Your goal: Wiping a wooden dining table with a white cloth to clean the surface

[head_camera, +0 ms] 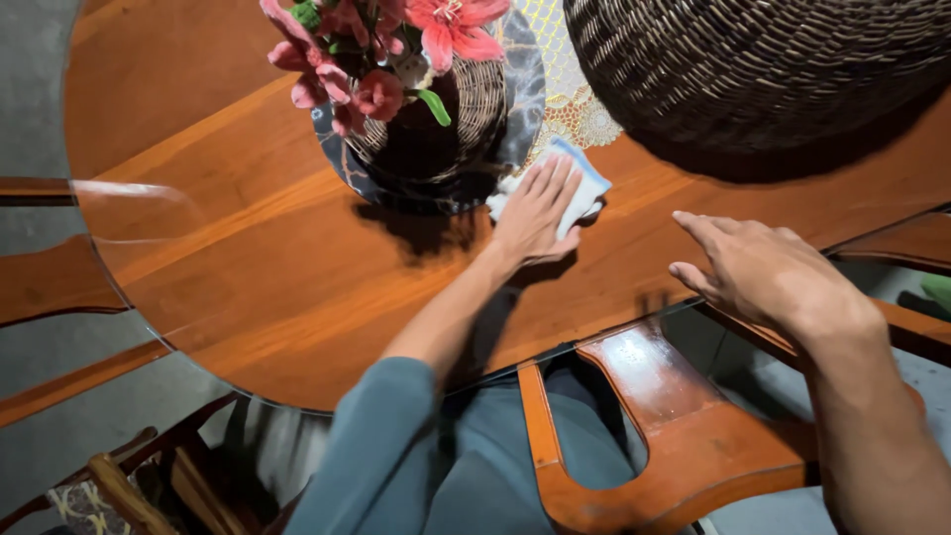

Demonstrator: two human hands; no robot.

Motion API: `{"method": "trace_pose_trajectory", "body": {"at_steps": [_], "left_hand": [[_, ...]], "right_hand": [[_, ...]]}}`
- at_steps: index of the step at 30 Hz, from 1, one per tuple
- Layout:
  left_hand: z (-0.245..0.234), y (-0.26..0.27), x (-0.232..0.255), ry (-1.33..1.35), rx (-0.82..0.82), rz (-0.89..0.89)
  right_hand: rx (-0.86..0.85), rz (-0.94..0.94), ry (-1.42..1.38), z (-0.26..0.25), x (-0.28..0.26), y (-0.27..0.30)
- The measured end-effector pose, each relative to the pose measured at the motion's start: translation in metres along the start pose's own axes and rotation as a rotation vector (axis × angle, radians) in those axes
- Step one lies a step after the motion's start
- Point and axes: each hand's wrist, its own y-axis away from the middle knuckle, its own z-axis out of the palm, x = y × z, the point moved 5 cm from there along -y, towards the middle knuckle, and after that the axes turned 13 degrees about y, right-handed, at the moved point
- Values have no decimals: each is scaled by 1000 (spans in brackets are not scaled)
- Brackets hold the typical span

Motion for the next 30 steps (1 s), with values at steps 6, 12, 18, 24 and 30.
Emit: {"method": "trace_pose_trajectory", "body": {"at_steps": [6, 12, 18, 24, 30], "left_hand": [[-25, 36, 18, 7, -41, -66], [-80, 136, 30, 212, -74, -100], [-83, 149, 33, 135, -37, -148], [-62, 92, 31, 43, 9, -104], [-23, 27, 24, 8, 9, -72]], "right_hand": [[-77, 76, 41, 4, 3, -1], [-32, 32, 71, 8, 0, -3], [91, -147, 43, -9, -23, 4], [396, -326, 126, -10, -33, 2], [328, -258, 136, -9, -24, 0]]}}
